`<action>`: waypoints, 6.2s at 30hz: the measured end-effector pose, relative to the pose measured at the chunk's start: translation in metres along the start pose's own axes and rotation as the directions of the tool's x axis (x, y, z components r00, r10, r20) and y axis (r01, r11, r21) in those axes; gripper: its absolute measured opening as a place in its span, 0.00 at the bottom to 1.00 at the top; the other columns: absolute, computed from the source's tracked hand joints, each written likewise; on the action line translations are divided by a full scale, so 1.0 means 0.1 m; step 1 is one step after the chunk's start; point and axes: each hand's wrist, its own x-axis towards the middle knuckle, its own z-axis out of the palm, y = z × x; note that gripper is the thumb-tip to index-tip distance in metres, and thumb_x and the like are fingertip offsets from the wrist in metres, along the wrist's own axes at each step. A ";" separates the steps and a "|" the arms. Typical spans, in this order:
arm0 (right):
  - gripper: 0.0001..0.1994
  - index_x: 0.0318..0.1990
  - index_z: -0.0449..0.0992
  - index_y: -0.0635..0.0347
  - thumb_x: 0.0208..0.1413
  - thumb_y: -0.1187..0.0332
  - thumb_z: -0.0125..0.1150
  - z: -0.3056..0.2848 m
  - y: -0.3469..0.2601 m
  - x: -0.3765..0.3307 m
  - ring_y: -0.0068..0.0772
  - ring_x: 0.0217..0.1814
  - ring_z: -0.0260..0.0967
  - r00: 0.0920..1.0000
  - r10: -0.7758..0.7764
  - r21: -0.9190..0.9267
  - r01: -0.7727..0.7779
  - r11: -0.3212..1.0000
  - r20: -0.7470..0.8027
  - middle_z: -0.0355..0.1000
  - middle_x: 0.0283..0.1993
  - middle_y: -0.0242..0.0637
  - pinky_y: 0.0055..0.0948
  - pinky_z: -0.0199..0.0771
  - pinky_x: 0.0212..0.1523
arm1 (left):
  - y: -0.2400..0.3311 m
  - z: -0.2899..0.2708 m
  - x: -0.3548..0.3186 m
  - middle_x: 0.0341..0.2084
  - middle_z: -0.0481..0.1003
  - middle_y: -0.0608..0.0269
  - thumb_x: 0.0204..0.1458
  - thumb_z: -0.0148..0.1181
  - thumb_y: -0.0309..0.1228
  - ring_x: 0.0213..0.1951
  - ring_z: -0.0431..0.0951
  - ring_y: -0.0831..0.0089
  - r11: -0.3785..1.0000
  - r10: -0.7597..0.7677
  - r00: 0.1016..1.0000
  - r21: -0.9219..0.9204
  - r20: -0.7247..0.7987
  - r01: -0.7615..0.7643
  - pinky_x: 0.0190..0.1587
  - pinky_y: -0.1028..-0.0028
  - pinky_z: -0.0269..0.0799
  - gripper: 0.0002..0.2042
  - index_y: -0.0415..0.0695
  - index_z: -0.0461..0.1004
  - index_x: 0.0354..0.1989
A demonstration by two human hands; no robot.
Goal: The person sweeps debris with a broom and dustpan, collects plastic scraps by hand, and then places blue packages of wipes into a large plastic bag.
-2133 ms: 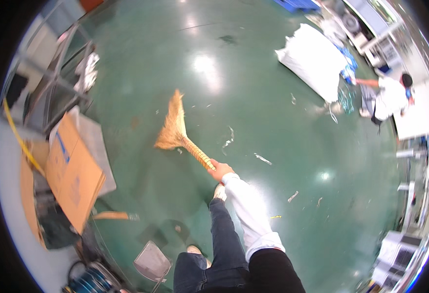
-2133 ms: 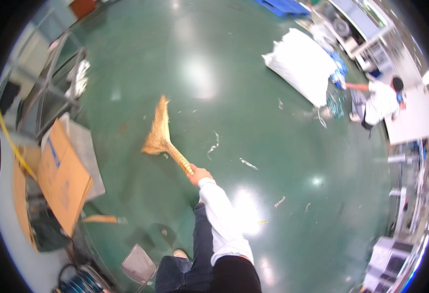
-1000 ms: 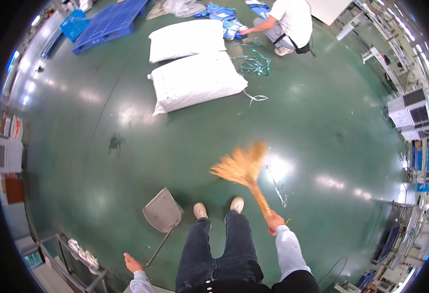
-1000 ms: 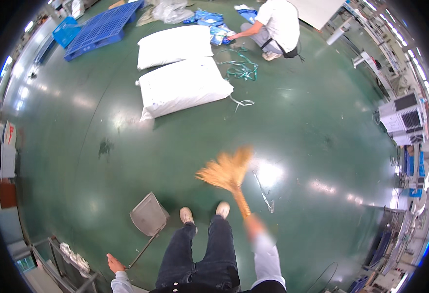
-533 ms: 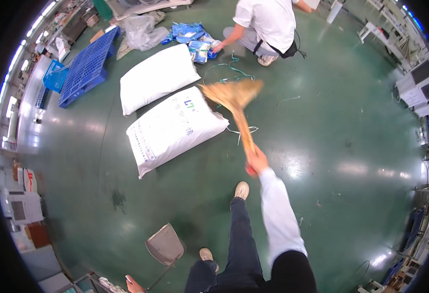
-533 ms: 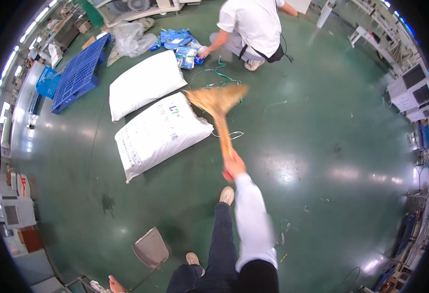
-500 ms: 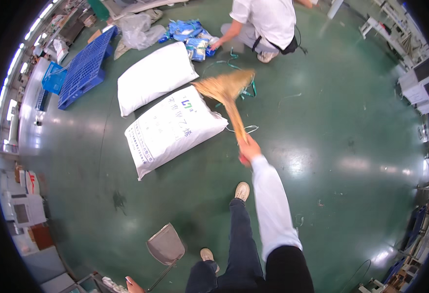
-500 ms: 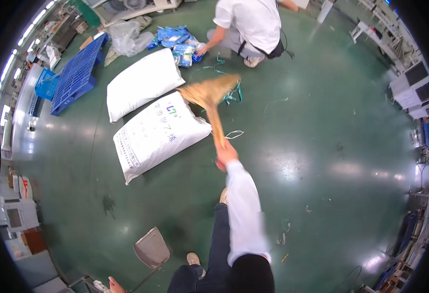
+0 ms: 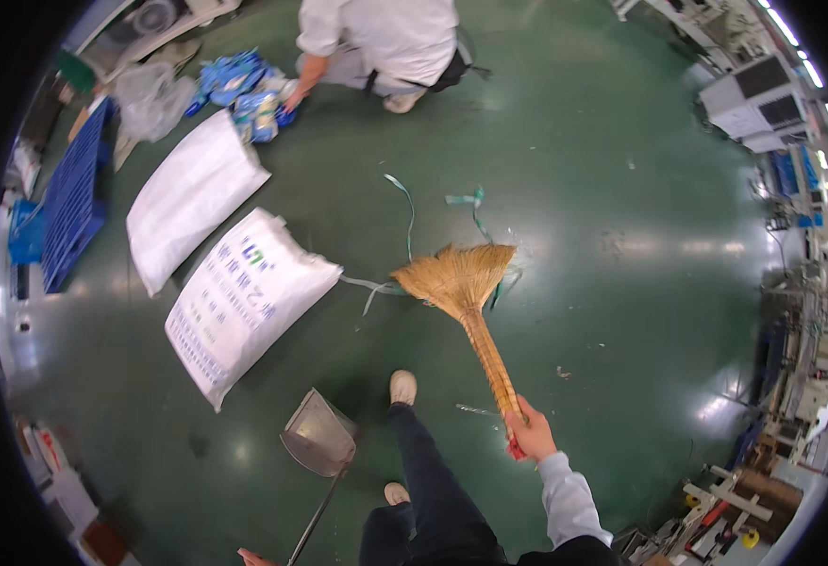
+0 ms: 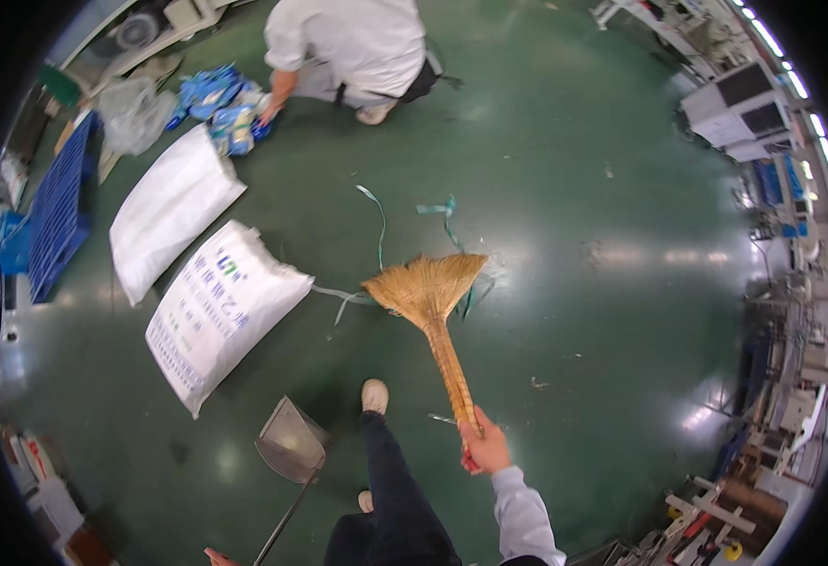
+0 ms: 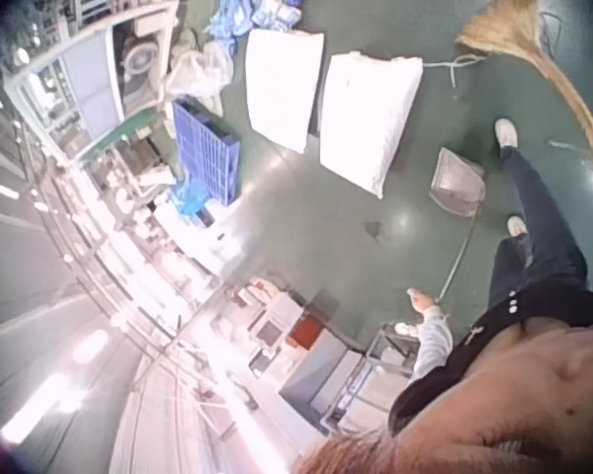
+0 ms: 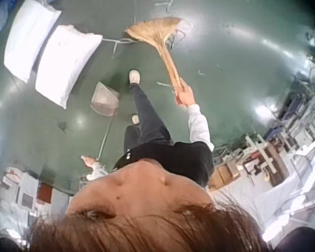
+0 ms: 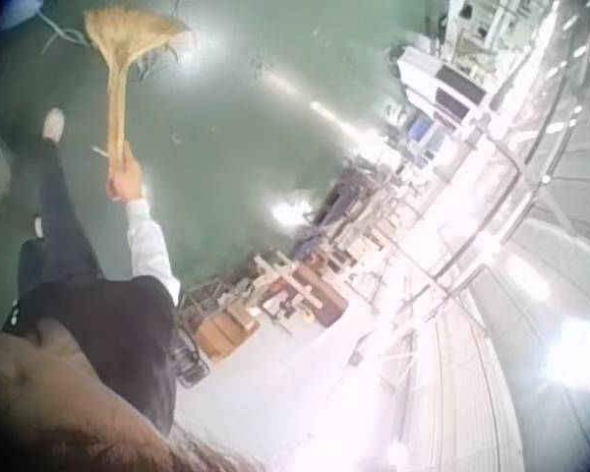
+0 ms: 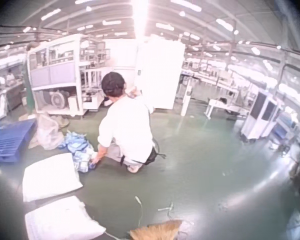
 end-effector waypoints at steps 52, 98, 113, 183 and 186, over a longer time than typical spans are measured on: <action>0.20 0.49 0.70 0.43 0.47 0.52 0.55 -3.28 5.79 -1.81 0.42 0.39 0.73 0.985 0.153 -0.675 -0.162 0.720 -0.074 0.75 0.34 0.39 0.38 0.73 0.40 | -0.60 -0.06 -2.01 0.11 0.67 0.54 0.47 0.40 0.65 0.09 0.66 0.61 0.848 0.528 0.821 0.095 -0.216 -0.521 0.12 0.65 0.64 0.39 0.31 0.70 0.25; 0.23 0.56 0.65 0.44 0.52 0.58 0.56 -8.65 0.53 4.27 0.30 0.17 0.66 0.957 0.179 0.632 0.005 0.775 -0.227 0.69 0.27 0.36 0.31 0.67 0.16 | 5.91 4.87 -8.61 0.11 0.62 0.54 0.52 0.37 0.61 0.08 0.63 0.62 0.702 0.711 0.692 -0.060 0.130 -0.710 0.09 0.64 0.63 0.36 0.32 0.64 0.21; 0.17 0.54 0.65 0.43 0.57 0.59 0.49 -12.48 0.93 4.16 0.24 0.08 0.58 0.856 0.460 0.930 0.063 0.363 -0.237 0.60 0.13 0.30 0.27 0.60 0.09 | 7.52 7.21 -13.27 0.06 0.53 0.66 0.51 0.41 0.62 0.06 0.55 0.73 0.353 0.860 0.223 -0.218 0.460 -0.910 0.06 0.70 0.57 0.30 0.43 0.56 0.18; 0.21 0.59 0.58 0.53 0.60 0.60 0.46 -23.34 3.25 4.76 0.31 0.10 0.63 0.619 0.721 0.915 0.401 0.051 -0.312 0.66 0.20 0.40 0.26 0.63 0.07 | 7.18 13.29 -25.90 0.29 0.74 0.44 0.53 0.36 0.59 0.34 0.73 0.45 0.079 0.965 0.101 0.100 0.243 -0.992 0.39 0.54 0.67 0.33 0.37 0.73 0.29; 0.18 0.56 0.61 0.51 0.60 0.58 0.45 -23.69 4.00 4.79 0.31 0.10 0.62 0.573 0.741 0.904 0.413 0.109 -0.351 0.65 0.18 0.39 0.27 0.63 0.07 | 6.99 12.98 -25.85 0.27 0.74 0.44 0.54 0.36 0.58 0.33 0.73 0.44 0.068 0.995 0.078 0.152 0.057 -0.986 0.37 0.53 0.67 0.32 0.37 0.73 0.28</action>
